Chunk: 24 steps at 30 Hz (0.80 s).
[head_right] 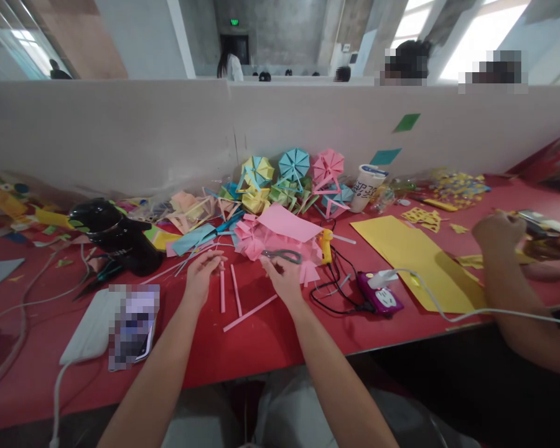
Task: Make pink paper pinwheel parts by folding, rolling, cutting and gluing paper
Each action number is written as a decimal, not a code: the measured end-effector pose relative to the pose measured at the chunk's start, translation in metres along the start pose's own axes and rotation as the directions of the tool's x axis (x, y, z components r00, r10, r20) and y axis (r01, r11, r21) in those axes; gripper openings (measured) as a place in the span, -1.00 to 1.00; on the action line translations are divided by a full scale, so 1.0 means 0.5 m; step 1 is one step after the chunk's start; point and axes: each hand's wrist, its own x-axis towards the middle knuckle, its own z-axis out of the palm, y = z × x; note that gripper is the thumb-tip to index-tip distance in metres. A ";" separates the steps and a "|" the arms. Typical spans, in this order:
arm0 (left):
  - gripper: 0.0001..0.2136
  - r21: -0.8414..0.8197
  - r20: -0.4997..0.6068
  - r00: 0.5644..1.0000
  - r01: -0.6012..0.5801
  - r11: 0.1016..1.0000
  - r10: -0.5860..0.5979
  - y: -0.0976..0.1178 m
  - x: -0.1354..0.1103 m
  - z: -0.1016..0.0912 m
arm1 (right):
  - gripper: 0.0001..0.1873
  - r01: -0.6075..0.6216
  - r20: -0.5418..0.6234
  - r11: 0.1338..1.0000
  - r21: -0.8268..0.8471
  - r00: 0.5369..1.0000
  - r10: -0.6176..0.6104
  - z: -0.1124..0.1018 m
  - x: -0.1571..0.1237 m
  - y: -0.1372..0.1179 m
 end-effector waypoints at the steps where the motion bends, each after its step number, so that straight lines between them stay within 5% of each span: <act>1: -0.70 -0.009 -0.005 1.000 0.002 1.000 -0.002 0.000 0.000 -0.001 | -0.51 -0.004 0.033 1.000 -0.001 0.999 0.004 0.001 -0.002 -0.003; 7: -0.70 -0.008 -0.014 0.999 0.035 0.999 -0.035 0.002 -0.002 -0.002 | -0.71 0.043 -0.060 0.998 -0.043 0.997 -0.046 0.005 0.007 0.006; 11: -0.69 -0.003 -0.009 0.999 0.039 0.999 -0.039 0.004 -0.003 0.000 | -0.57 -0.073 -0.185 0.997 -0.006 0.980 0.071 -0.012 0.045 0.032; 17: -0.69 -0.003 -0.006 0.998 0.055 0.998 -0.055 0.009 -0.004 0.001 | -0.35 -0.199 -0.166 0.979 -0.046 0.968 0.189 -0.043 0.104 0.041; 20: -0.71 -0.012 -0.004 0.998 0.062 0.998 -0.062 0.008 -0.005 0.001 | -0.44 -0.112 -0.214 0.988 -0.103 0.973 0.088 -0.049 0.125 0.007; 24: -0.74 -0.013 0.013 0.998 0.057 0.998 -0.057 0.005 -0.008 0.001 | -0.51 0.119 -0.107 0.992 0.040 0.988 -0.114 -0.044 0.158 -0.094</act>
